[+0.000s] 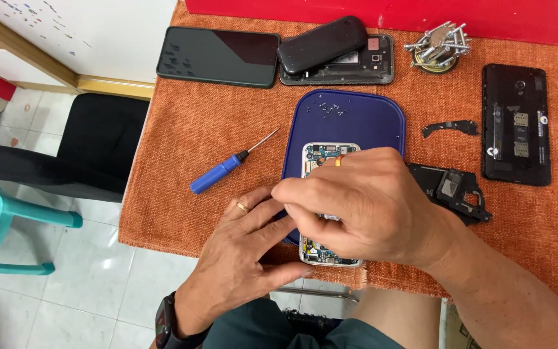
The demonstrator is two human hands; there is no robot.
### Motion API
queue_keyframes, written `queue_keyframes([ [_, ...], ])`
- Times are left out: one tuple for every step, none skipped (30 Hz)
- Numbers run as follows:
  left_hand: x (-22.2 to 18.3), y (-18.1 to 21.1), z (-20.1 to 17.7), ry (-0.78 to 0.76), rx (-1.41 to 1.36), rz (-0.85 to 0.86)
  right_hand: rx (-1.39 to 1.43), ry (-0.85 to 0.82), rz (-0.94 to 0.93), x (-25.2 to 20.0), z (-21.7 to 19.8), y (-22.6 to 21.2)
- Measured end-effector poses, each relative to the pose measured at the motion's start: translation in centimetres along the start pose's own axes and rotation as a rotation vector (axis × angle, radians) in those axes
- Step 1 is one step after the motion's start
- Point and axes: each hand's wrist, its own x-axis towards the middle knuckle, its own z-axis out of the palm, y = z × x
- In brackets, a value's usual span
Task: Disassembling a mobile phone by removing screws and internal components using specialized tools on a repair bench.
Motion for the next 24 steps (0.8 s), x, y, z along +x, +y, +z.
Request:
queue_keyframes([
  [0.10, 0.06, -0.07, 0.003, -0.007, 0.007, -0.009, -0.003, -0.008, -0.05, 0.05, 0.00],
  [0.21, 0.13, -0.12, 0.006, -0.015, 0.014, -0.017, -0.006, -0.016, -0.10, 0.08, 0.00],
  [0.10, 0.03, -0.03, 0.006, -0.016, 0.014, -0.018, -0.007, -0.015, -0.03, 0.03, -0.05],
  [-0.02, -0.07, 0.06, 0.007, -0.013, 0.012, -0.018, -0.009, -0.013, 0.06, -0.02, -0.10],
  [-0.15, -0.17, 0.13, 0.007, -0.010, 0.010, -0.019, -0.010, -0.012, 0.15, -0.06, -0.16],
  [-0.20, -0.22, 0.16, 0.008, -0.011, 0.009, -0.019, -0.011, -0.012, 0.13, -0.07, -0.13],
  [-0.25, -0.26, 0.19, 0.011, -0.011, 0.008, -0.025, -0.004, -0.015, 0.10, -0.08, -0.10],
  [-0.29, -0.29, 0.22, 0.014, -0.012, 0.007, -0.032, 0.003, -0.017, 0.08, -0.09, -0.06],
  [-0.33, -0.33, 0.26, 0.015, -0.012, 0.006, -0.032, 0.002, -0.018, 0.12, -0.08, -0.09],
  [-0.35, -0.37, 0.28, 0.015, -0.014, 0.008, -0.021, 0.000, -0.018, 0.16, -0.06, -0.11],
  [-0.37, -0.40, 0.32, 0.015, -0.015, 0.010, -0.011, -0.001, -0.018, 0.20, -0.05, -0.12],
  [-0.40, -0.41, 0.33, 0.014, -0.015, 0.010, -0.011, -0.002, -0.018, 0.19, -0.04, -0.13],
  [-0.43, -0.42, 0.35, 0.013, -0.014, 0.006, -0.012, 0.003, -0.018, 0.18, -0.02, -0.12],
  [-0.45, -0.44, 0.37, 0.011, -0.014, 0.001, -0.014, 0.007, -0.017, 0.16, -0.01, -0.10],
  [-0.41, -0.42, 0.33, 0.011, -0.015, 0.001, -0.014, 0.006, -0.016, 0.17, -0.04, -0.11],
  [-0.36, -0.40, 0.28, 0.012, -0.011, 0.003, -0.015, 0.000, -0.016, 0.17, -0.07, -0.13],
  [-0.32, -0.38, 0.23, 0.014, -0.006, 0.005, -0.015, -0.007, -0.016, 0.17, -0.11, -0.15],
  [-0.23, -0.34, 0.19, 0.013, -0.007, 0.006, -0.016, -0.007, -0.014, 0.18, -0.12, -0.14],
  [-0.14, -0.31, 0.15, 0.009, -0.015, 0.005, -0.006, -0.010, -0.024, 0.19, -0.13, -0.13],
  [-0.06, -0.26, 0.08, 0.005, -0.023, 0.005, 0.004, -0.014, -0.035, 0.21, -0.15, -0.13],
  [-0.10, -0.30, 0.06, 0.003, -0.024, 0.006, 0.003, -0.014, -0.033, 0.20, -0.13, -0.11],
  [-0.12, -0.34, 0.06, -0.010, -0.035, -0.003, -0.009, -0.013, -0.037, 0.16, -0.12, -0.09],
  [-0.14, -0.36, 0.07, -0.024, -0.046, -0.011, -0.022, -0.012, -0.042, 0.12, -0.13, -0.08],
  [0.04, -0.18, -0.06, -0.024, -0.046, -0.009, -0.024, -0.011, -0.041, 0.10, -0.22, -0.06],
])
